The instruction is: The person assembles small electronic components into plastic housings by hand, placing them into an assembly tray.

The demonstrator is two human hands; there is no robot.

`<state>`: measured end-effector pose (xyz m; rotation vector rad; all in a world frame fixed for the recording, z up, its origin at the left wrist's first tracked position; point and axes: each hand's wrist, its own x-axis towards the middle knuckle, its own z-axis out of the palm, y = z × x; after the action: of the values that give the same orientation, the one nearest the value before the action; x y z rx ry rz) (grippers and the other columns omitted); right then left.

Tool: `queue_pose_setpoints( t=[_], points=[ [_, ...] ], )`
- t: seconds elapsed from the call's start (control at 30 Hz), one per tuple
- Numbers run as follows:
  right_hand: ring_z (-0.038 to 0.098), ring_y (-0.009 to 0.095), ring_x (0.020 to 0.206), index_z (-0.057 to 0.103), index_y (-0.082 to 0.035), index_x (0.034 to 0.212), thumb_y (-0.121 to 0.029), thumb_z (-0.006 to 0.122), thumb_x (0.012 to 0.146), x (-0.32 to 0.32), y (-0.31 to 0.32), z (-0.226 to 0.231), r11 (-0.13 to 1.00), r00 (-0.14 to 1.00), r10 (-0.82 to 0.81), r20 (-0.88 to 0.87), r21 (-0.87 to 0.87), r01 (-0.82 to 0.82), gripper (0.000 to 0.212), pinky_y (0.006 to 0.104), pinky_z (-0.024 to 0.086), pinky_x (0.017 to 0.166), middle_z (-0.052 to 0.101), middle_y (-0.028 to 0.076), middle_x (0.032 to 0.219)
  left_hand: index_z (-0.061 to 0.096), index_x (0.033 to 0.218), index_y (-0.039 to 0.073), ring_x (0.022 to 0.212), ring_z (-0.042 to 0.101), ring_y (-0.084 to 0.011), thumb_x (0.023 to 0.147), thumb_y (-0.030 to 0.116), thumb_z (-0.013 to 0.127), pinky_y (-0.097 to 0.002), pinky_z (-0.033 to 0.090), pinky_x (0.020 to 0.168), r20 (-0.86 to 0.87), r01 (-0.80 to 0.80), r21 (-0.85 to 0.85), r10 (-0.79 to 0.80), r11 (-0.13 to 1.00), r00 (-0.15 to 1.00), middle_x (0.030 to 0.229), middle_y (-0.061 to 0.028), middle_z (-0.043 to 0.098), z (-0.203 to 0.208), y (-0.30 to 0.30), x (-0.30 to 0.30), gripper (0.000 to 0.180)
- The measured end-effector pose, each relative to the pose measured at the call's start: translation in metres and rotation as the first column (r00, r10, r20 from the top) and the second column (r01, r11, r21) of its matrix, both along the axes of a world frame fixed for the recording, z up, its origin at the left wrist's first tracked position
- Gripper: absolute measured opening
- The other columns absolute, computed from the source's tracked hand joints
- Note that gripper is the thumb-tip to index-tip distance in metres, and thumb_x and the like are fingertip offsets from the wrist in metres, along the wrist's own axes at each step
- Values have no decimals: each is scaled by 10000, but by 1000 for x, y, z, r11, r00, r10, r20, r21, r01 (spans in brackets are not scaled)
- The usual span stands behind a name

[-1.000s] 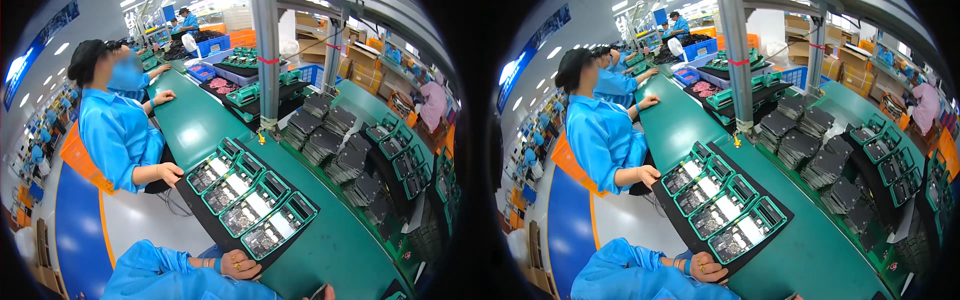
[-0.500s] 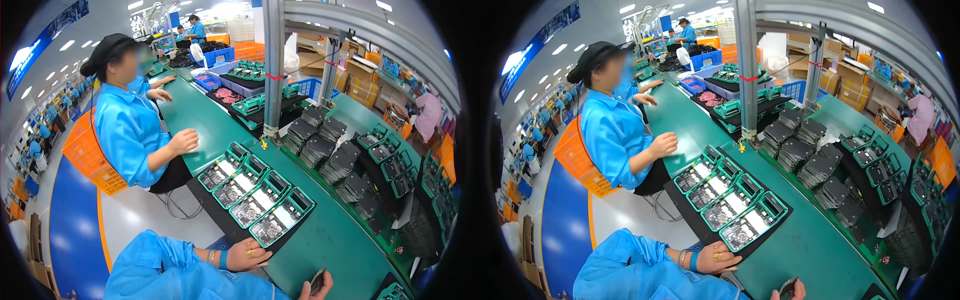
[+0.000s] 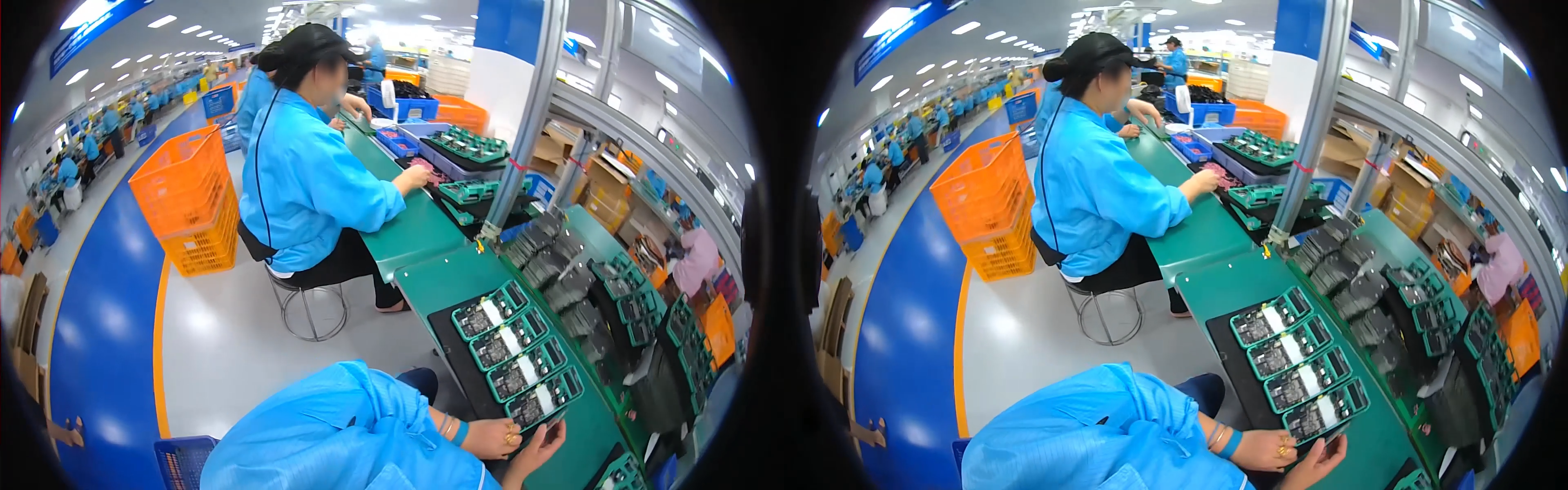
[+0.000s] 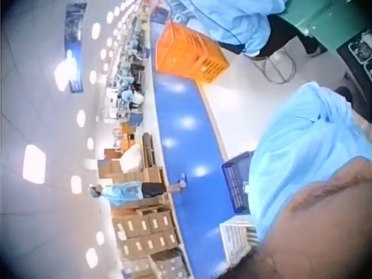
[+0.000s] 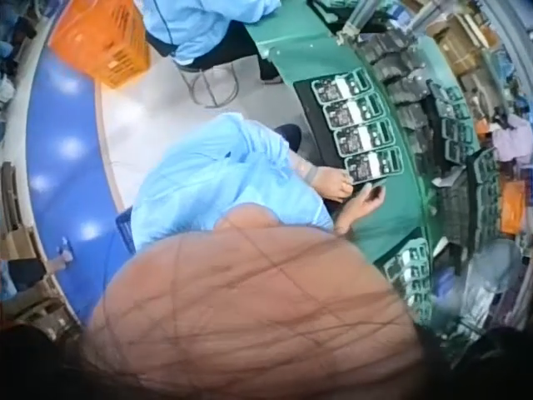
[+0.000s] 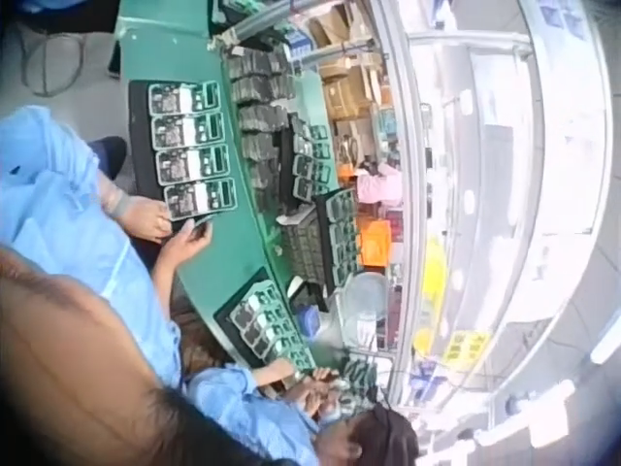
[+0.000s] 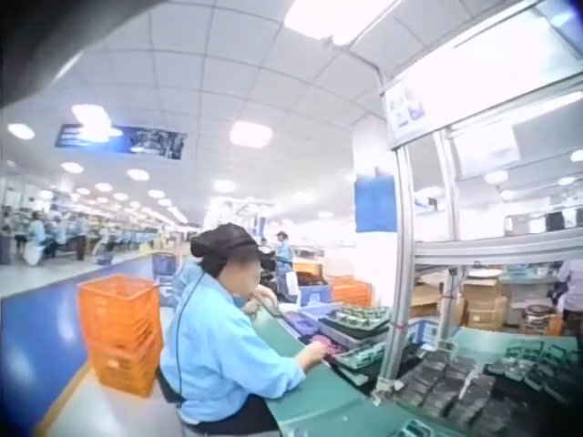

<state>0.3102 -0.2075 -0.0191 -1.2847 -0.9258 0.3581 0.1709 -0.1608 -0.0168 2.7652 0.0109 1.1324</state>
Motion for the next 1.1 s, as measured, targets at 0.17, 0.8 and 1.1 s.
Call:
queue_pose_setpoints(
  t=[0.17,0.8,1.1],
  points=[
    [462,229,1128,443,14,1232,-94,606,831,0,7,15,993,991,-33,133,-107,48,446,346,364,988,463,133,1212,554,903,37,781,591,-263,674,244,663,-387,465,721,-46,119,-6,-119,993,992,827,-101,577,20,17,-21,328],
    [469,331,1083,523,-106,1191,-234,746,674,154,214,112,831,415,416,809,-524,188,577,429,425,909,510,126,1157,592,1095,63,828,510,-194,735,189,696,-314,448,743,-125,115,-13,-115,993,985,952,-28,556,16,46,-25,395],
    [435,337,1128,478,-122,1269,-237,748,666,161,219,95,812,405,438,803,-546,205,671,449,399,941,479,121,1221,609,1070,64,791,509,-164,729,212,681,-285,425,679,-90,99,69,-93,993,992,933,-16,549,1,51,-25,379]
  ],
)
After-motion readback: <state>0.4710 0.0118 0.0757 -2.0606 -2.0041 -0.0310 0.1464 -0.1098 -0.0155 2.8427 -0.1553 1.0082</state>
